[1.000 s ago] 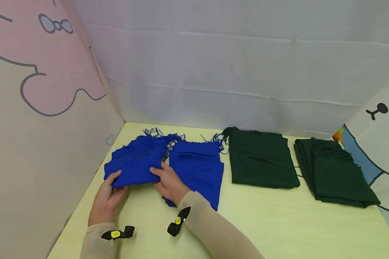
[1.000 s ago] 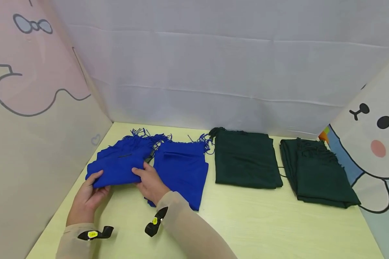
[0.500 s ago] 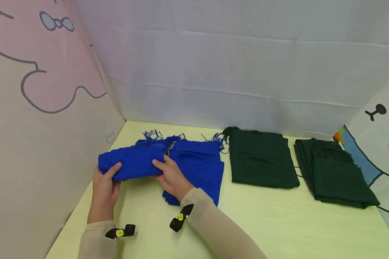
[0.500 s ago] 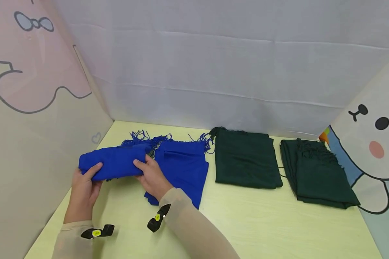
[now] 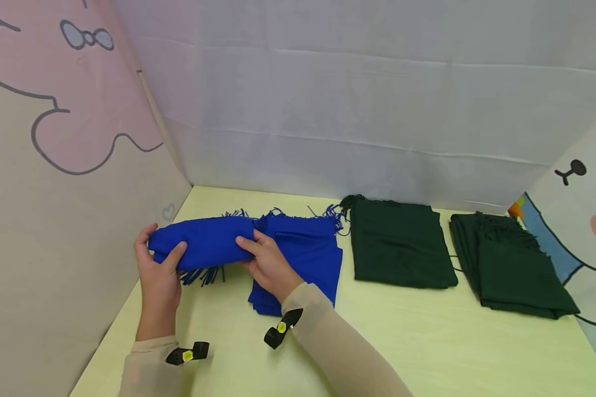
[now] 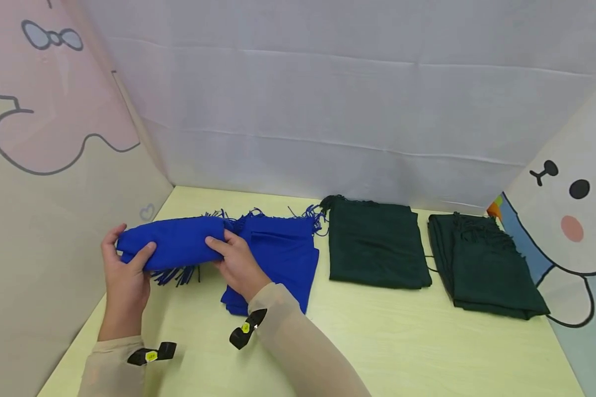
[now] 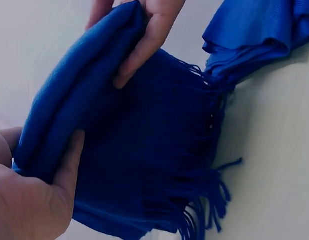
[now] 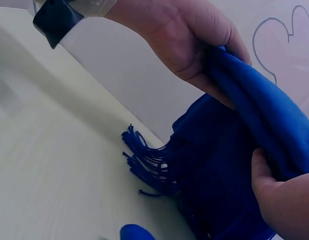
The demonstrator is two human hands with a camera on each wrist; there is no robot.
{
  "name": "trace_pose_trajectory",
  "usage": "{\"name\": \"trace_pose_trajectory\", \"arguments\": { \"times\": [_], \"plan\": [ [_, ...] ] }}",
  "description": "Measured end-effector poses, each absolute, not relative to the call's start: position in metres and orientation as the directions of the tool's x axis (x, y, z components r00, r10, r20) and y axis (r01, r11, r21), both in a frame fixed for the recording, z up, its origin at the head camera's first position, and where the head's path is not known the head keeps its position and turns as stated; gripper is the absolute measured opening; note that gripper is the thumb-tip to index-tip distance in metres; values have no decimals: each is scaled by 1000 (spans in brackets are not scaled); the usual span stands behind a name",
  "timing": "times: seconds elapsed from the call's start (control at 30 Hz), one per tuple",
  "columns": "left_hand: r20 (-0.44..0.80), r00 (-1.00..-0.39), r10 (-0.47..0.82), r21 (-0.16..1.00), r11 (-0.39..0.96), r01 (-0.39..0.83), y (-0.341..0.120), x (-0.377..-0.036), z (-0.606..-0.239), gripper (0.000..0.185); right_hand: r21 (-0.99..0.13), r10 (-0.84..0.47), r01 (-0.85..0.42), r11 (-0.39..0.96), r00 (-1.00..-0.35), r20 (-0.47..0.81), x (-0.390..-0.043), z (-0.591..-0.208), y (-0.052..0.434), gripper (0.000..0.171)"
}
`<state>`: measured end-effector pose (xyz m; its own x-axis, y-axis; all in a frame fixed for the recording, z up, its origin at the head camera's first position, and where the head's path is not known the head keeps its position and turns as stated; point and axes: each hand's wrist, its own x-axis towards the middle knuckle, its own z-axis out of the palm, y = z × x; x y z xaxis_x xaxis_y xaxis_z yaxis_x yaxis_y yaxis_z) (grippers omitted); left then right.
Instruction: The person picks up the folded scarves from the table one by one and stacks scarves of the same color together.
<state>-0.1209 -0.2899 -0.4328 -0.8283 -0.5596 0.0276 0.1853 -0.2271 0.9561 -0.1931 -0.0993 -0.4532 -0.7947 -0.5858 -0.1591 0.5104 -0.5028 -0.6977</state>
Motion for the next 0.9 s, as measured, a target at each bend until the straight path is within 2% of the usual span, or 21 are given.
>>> {"name": "trace_pose_trajectory", "arguments": {
  "times": [0.1,0.2,0.43,0.67,0.9],
  "plan": [
    [74,-820,-567,981,-107,162,-285,-121,-428,58,-695,-576,497,-520,-805,-144,-193,-448,-93,46],
    [112,-822,-559,983,-57,172,-281,-121,-423,51,-687,-567,484,-543,-814,-125,-194,-442,-87,46],
    [172,-841,-513,947,-148,284,-273,-129,-412,47,-701,-547,434,-566,-834,-75,-198,-430,-71,48],
    [178,-861,-476,936,-190,298,-262,-140,-404,45,-702,-482,368,-609,-875,-41,-204,-424,-61,42],
    [191,-877,-441,932,-199,304,-251,-151,-401,45,-690,-440,332,-644,-898,-21,-209,-417,-51,45]
  ]
}}
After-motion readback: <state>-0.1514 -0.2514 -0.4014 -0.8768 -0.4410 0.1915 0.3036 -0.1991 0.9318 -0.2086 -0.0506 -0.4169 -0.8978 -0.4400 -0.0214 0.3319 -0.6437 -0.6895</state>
